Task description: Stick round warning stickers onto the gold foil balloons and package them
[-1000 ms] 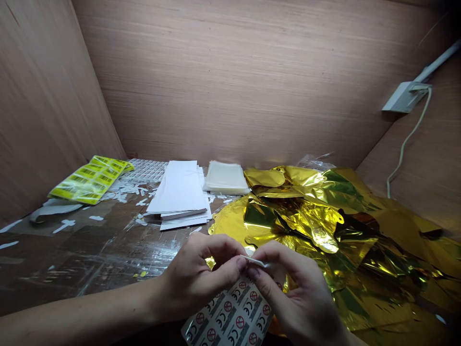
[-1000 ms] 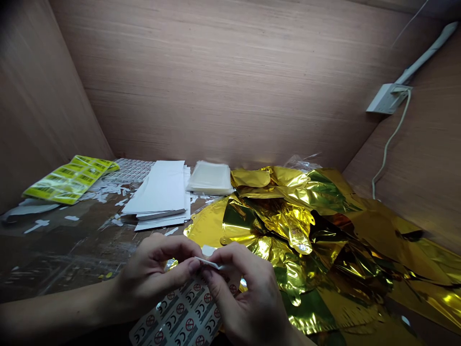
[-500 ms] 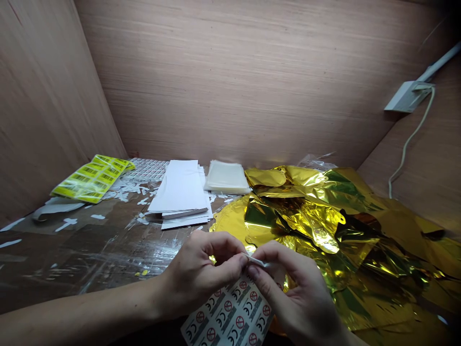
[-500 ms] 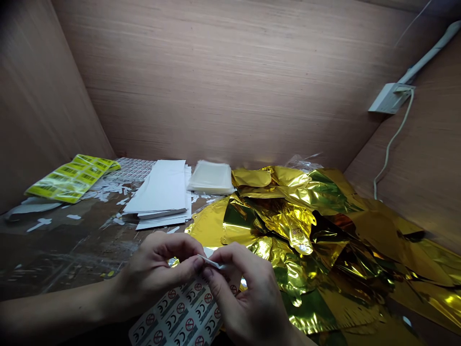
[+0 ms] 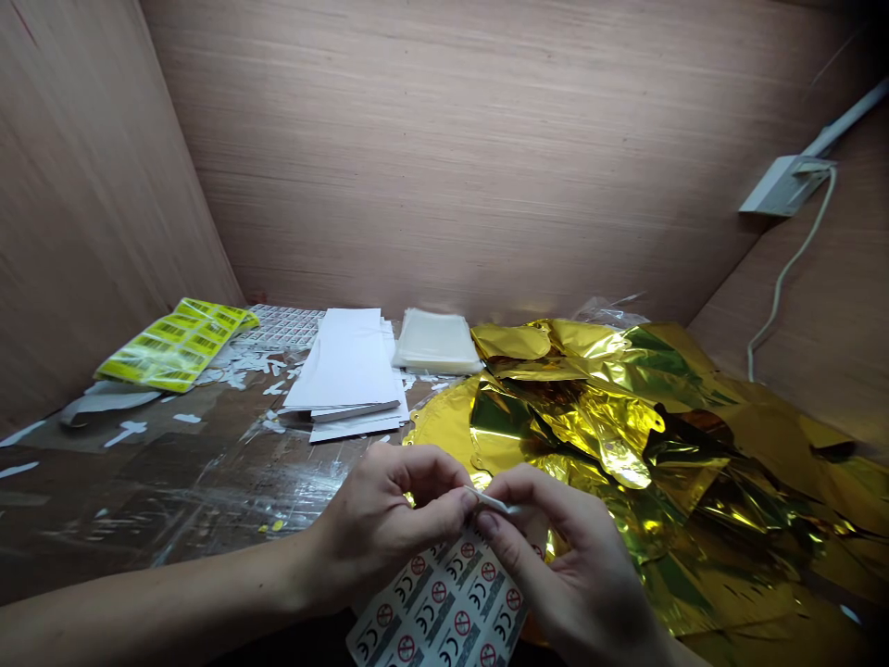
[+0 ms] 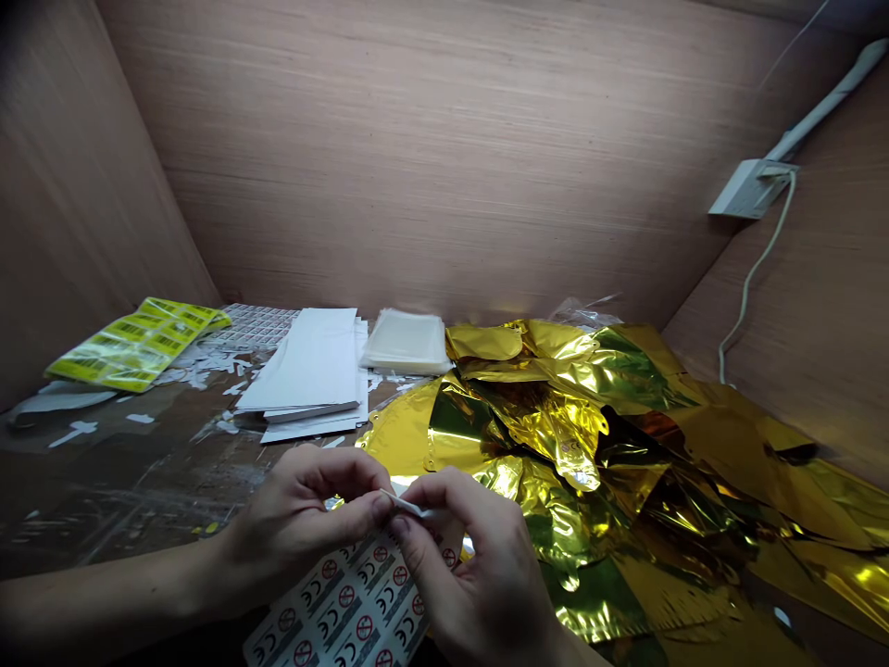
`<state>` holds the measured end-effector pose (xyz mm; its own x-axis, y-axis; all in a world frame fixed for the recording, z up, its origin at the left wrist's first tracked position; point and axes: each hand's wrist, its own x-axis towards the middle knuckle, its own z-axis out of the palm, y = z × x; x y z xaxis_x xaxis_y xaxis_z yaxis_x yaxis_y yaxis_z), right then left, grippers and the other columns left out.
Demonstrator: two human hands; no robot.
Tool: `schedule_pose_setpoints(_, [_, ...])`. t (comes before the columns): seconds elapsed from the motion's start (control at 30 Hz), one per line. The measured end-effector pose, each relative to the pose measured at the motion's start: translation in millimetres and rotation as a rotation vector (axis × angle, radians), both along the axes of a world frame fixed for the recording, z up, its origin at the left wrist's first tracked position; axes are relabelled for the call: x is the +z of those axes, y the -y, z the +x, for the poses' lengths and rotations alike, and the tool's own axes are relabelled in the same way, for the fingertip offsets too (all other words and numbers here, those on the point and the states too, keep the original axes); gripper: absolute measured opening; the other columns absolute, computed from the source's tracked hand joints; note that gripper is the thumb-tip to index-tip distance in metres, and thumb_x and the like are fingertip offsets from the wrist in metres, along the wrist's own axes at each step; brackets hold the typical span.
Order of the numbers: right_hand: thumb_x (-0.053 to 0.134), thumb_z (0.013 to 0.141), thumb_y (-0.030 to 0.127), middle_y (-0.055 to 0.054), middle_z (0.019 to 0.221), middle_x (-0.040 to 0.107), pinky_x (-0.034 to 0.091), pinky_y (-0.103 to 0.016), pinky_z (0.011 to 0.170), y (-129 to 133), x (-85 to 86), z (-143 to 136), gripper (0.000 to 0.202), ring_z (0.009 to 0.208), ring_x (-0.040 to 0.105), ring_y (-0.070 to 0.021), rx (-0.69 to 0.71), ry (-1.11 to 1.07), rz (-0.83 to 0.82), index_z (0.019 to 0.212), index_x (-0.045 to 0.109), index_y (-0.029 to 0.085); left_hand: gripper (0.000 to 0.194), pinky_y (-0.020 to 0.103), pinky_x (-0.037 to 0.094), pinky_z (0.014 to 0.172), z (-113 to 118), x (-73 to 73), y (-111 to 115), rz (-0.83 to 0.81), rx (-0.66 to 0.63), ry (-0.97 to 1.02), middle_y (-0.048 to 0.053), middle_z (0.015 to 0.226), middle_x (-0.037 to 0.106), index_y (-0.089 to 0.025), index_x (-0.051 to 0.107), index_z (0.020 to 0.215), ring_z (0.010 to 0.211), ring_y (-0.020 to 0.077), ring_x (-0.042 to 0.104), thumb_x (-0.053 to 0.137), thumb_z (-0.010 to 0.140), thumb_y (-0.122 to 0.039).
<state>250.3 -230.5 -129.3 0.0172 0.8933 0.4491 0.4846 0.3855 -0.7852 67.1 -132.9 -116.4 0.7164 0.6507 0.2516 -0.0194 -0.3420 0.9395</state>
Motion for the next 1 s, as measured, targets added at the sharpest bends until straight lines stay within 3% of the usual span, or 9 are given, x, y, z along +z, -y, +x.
schedule_pose_setpoints(0.53, [0.064,0.097,0.029,-0.002,0.08,0.075,0.052,-0.024,0.063,0.9,1.5,1.1,0.013,0.068,0.067,-0.016,0.024,-0.022,-0.084,0.093,0.071,0.02,0.037,0.02,0.034,0.051,-0.1,-0.4,0.1,0.091,-0.013,-0.048,-0.001,0.059,0.055,-0.009,0.073,0.075,0.055,0.0089,0.044,0.064,0.094,-0.039])
schedule_pose_setpoints(0.73, [0.065,0.098,0.033,-0.003,0.083,0.077,0.053,-0.023,0.063,-0.9,2.8,3.1,0.016,0.07,0.07,-0.0165,0.044,-0.064,-0.093,0.094,0.073,0.02,0.041,0.018,0.029,0.048,0.3,-1.9,-1.9,0.159,0.012,-0.054,-0.004,0.053,0.043,-0.012,0.063,0.062,0.05,0.0065,0.035,0.059,0.096,-0.034])
schedule_pose_setpoints(1.0, [0.064,0.099,0.035,-0.005,0.085,0.078,0.054,-0.024,0.064,-1.2,1.6,3.1,0.02,0.073,0.071,-0.0176,0.055,-0.071,-0.134,0.096,0.074,0.018,0.028,0.021,0.039,0.052,-0.5,1.1,-3.7,0.08,-0.061,-0.028,0.002,0.061,0.063,-0.01,0.079,0.096,0.054,0.0107,0.049,0.073,0.089,-0.036])
